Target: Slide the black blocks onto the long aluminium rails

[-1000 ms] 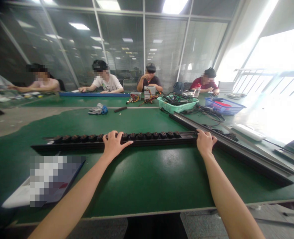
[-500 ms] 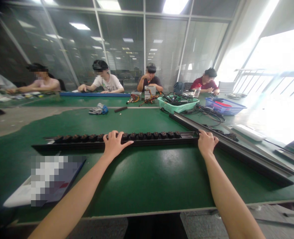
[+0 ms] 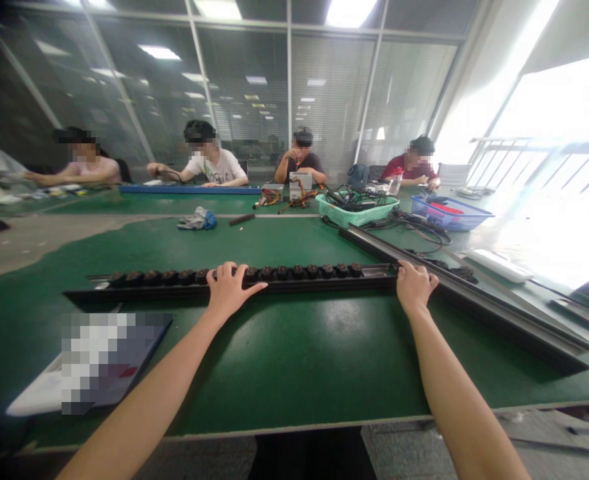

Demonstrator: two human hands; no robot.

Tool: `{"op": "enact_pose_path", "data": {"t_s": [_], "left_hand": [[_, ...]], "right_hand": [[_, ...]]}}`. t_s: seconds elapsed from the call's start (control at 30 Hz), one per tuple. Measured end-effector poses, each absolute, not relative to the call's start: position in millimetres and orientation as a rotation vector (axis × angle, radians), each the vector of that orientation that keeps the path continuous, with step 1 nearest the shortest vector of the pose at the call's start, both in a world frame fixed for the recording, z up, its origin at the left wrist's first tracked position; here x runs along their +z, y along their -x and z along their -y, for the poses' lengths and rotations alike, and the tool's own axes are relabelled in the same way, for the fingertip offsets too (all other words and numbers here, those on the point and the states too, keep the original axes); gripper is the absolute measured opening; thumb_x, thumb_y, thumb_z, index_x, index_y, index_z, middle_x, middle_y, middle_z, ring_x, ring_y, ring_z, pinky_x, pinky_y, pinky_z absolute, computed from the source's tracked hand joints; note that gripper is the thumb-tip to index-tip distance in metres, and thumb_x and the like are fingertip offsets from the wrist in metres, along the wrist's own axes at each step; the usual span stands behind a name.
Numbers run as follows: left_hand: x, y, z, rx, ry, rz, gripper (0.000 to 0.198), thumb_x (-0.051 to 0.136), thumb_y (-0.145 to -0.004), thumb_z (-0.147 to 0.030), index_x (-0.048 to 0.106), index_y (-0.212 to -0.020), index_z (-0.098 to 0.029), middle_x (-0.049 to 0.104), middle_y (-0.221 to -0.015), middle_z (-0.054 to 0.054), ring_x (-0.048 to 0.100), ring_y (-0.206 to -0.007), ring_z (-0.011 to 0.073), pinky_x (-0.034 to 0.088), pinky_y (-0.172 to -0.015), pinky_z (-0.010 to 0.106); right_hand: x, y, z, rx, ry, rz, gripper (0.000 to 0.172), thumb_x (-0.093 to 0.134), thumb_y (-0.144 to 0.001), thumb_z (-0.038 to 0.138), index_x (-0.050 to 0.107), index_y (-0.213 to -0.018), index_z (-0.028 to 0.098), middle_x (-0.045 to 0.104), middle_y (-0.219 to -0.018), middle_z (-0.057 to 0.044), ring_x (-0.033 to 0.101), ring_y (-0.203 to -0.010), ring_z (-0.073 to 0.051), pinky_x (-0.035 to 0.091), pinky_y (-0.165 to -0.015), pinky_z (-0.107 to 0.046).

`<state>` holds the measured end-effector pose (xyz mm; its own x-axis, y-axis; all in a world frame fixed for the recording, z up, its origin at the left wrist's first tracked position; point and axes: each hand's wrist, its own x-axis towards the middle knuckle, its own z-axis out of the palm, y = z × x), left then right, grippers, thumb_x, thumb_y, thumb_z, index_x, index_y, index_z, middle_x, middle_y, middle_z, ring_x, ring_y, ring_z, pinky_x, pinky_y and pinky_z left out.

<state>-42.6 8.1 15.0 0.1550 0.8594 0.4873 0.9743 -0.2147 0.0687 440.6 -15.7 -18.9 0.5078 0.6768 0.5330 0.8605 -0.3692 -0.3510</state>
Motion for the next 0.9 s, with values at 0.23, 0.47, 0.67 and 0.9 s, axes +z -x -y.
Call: {"op": "enact_pose_path", "data": {"t_s": [0.23, 0.47, 0.67, 0.9], "left_hand": [[14.4, 42.6, -8.5, -0.633, 2.172, 1.769, 0.084, 0.044, -0.084, -0.086, 0.065, -0.130, -0.019, 0.054, -0.128, 0.020, 0.046, -0.121, 0.0369, 0.028, -0.109, 0.057], [14.9, 42.4, -7.8, -0.613, 2.162, 1.772, 0.082, 0.043, -0.085, -0.085, 0.064, -0.130, -0.021, 0.054, -0.129, 0.019, 0.046, -0.121, 0.0367, 0.028, -0.110, 0.056], [15.2, 42.0, -7.8, -0.597, 2.150, 1.756, 0.084, 0.042, -0.084, -0.086, 0.064, -0.130, -0.019, 0.055, -0.127, 0.019, 0.048, -0.119, 0.0360, 0.030, -0.108, 0.056], [13.3, 42.7, -8.0, -0.599, 2.150, 1.755, 0.084, 0.043, -0.084, -0.086, 0.064, -0.130, -0.019, 0.055, -0.127, 0.019, 0.047, -0.120, 0.0362, 0.029, -0.109, 0.057]], "right_hand": [[-18.8, -443.0, 15.1, -0.399, 2.179, 1.250, 0.044, 0.039, -0.097, 0.030, 0.072, -0.126, 0.021, 0.065, -0.100, -0.015, 0.055, -0.106, -0.029, 0.029, -0.099, -0.048], [-21.3, -444.9, 12.4, -0.416, 2.152, 1.267, 0.046, 0.038, -0.096, 0.030, 0.072, -0.125, 0.019, 0.064, -0.099, -0.015, 0.055, -0.106, -0.029, 0.029, -0.102, -0.048], [-21.2, -447.1, 10.9, -0.409, 2.164, 1.229, 0.044, 0.042, -0.094, 0.031, 0.072, -0.124, 0.020, 0.062, -0.097, -0.014, 0.055, -0.101, -0.029, 0.033, -0.097, -0.044], [-22.0, -449.6, 12.3, -0.399, 2.117, 1.212, 0.043, 0.043, -0.092, 0.031, 0.073, -0.122, 0.020, 0.059, -0.099, -0.013, 0.054, -0.096, -0.028, 0.036, -0.093, -0.044]]}}
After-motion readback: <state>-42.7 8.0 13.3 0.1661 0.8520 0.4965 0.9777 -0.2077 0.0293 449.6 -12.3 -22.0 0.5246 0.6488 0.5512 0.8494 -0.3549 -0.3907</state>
